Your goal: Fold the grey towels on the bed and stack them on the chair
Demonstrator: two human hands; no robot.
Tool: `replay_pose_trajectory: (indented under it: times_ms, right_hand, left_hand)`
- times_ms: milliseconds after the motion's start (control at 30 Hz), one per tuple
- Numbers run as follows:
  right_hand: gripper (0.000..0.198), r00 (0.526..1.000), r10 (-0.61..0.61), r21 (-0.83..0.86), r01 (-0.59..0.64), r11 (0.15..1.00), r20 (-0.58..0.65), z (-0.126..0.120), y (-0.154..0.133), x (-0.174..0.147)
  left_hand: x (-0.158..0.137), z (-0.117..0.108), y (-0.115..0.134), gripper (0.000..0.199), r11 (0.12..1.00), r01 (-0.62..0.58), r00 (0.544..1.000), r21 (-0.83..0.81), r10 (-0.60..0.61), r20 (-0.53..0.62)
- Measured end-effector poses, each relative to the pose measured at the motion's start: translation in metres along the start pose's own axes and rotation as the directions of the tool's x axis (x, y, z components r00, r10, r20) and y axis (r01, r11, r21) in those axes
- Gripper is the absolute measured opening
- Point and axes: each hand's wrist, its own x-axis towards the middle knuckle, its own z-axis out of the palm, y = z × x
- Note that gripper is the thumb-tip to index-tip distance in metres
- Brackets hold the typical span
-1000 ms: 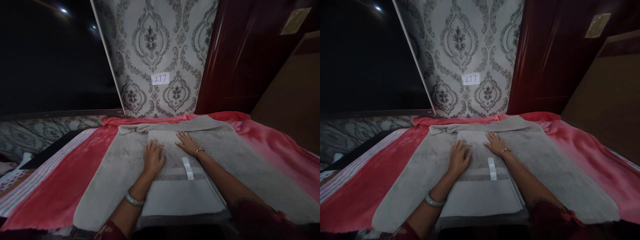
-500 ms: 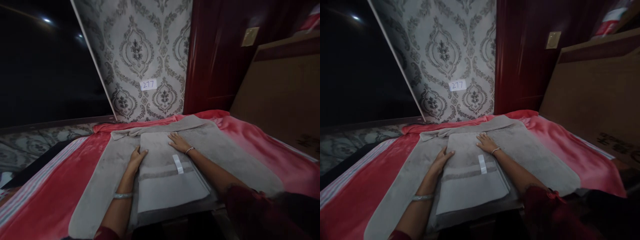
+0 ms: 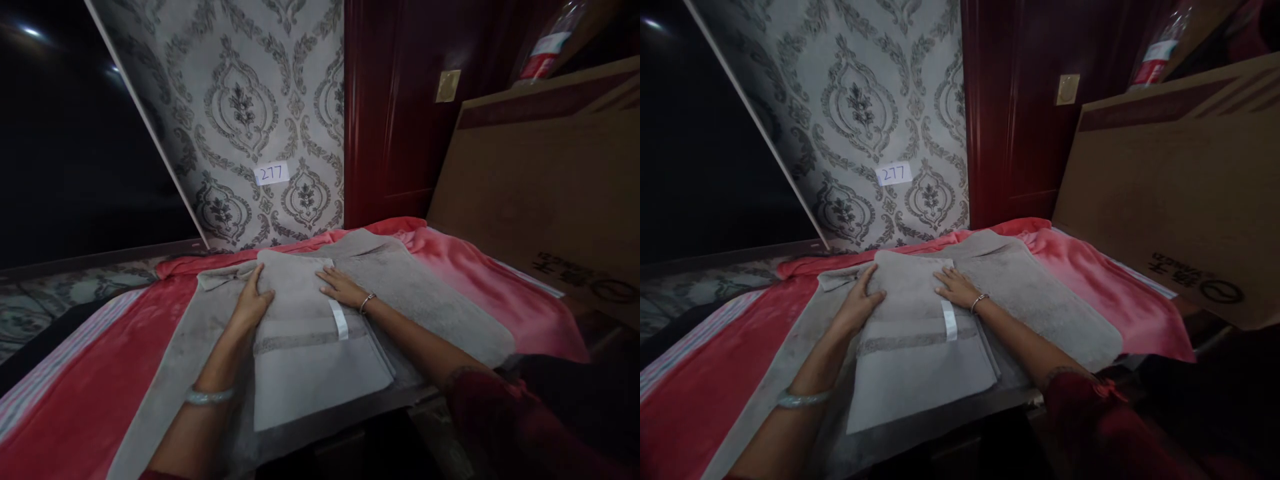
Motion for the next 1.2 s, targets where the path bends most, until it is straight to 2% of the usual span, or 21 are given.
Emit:
replay_pose_trajectory:
  times_ms: [100,167,233,300,400,467,533,600,667,700,767,867,933,1033,1100,1200]
  right_hand:
    - [0.066,0.998,-0.056,0.006,0.056,0.998,-0.017,-0.001,-0.019,0.004]
    - [0.066,0.994,-0.105,-0.008,0.106,0.994,0.005,0.008,-0.034,0.005]
    - [0.065,0.989,-0.141,-0.044,0.144,0.989,0.050,0.021,-0.049,0.003]
    - [0.064,0.985,-0.158,-0.097,0.163,0.982,0.064,0.035,-0.061,-0.001]
    - [0.063,0.986,-0.165,-0.158,0.167,0.973,0.030,0.048,-0.069,-0.008]
    - [0.063,0.986,-0.162,-0.168,0.165,0.972,0.031,0.050,-0.069,-0.011]
    - [0.063,0.986,-0.164,-0.168,0.169,0.971,0.042,0.049,-0.067,-0.011]
    - [0.064,0.985,-0.164,-0.156,0.171,0.973,0.056,0.047,-0.064,-0.010]
    - [0.062,0.985,-0.156,-0.135,0.166,0.977,0.076,0.045,-0.062,-0.007]
    - [0.061,0.986,-0.149,-0.125,0.158,0.979,0.081,0.044,-0.061,-0.004]
    - [0.059,0.988,-0.139,-0.111,0.146,0.983,0.067,0.042,-0.061,0.003]
    - [0.061,0.988,-0.152,-0.123,0.152,0.981,0.015,0.040,-0.066,0.020]
    - [0.062,0.984,-0.175,-0.148,0.175,0.973,0.009,0.041,-0.070,0.033]
    - [0.061,0.982,-0.167,-0.168,0.181,0.969,0.094,0.044,-0.074,0.051]
    - [0.063,0.981,-0.120,-0.163,0.145,0.976,0.152,0.046,-0.072,0.060]
    - [0.066,0.984,-0.071,-0.146,0.095,0.985,0.163,0.050,-0.065,0.070]
  left_hand:
    - [-0.001,-0.033,0.005,0.079,1.000,-0.013,0.999,-0.012,0.013,-0.041]
    - [-0.004,-0.061,-0.007,0.080,1.000,0.021,0.997,-0.008,-0.021,-0.079]
    - [-0.012,-0.084,-0.032,0.081,0.994,0.111,0.990,-0.001,-0.110,-0.091]
    - [-0.024,-0.098,-0.064,0.077,0.975,0.218,0.974,0.034,-0.215,-0.076]
    - [-0.039,-0.102,-0.104,0.066,0.964,0.235,0.971,0.120,-0.229,-0.068]
    - [-0.042,-0.099,-0.112,0.066,0.955,0.196,0.981,0.221,-0.188,-0.054]
    - [-0.038,-0.095,-0.104,0.067,0.886,0.175,0.984,0.430,-0.176,-0.039]
    - [-0.035,-0.087,-0.083,0.065,0.733,0.131,0.988,0.667,-0.153,-0.026]
    - [-0.038,-0.073,-0.060,0.062,0.594,0.024,0.995,0.804,-0.096,0.041]
    - [-0.043,-0.063,-0.050,0.061,0.561,-0.050,0.992,0.826,-0.071,0.108]
    - [-0.059,-0.040,-0.038,0.061,0.551,-0.199,0.959,0.810,-0.060,0.276]
    - [-0.095,-0.006,-0.038,0.065,0.570,-0.347,0.899,0.745,-0.024,0.437]
    - [-0.117,0.009,-0.044,0.068,0.568,-0.411,0.880,0.714,0.040,0.474]
    - [-0.137,0.020,-0.051,0.070,0.546,-0.464,0.865,0.698,0.110,0.489]
    - [-0.141,0.022,-0.053,0.070,0.538,-0.475,0.862,0.697,0.122,0.493]
    - [-0.141,0.022,-0.053,0.072,0.542,-0.481,0.858,0.689,0.130,0.496]
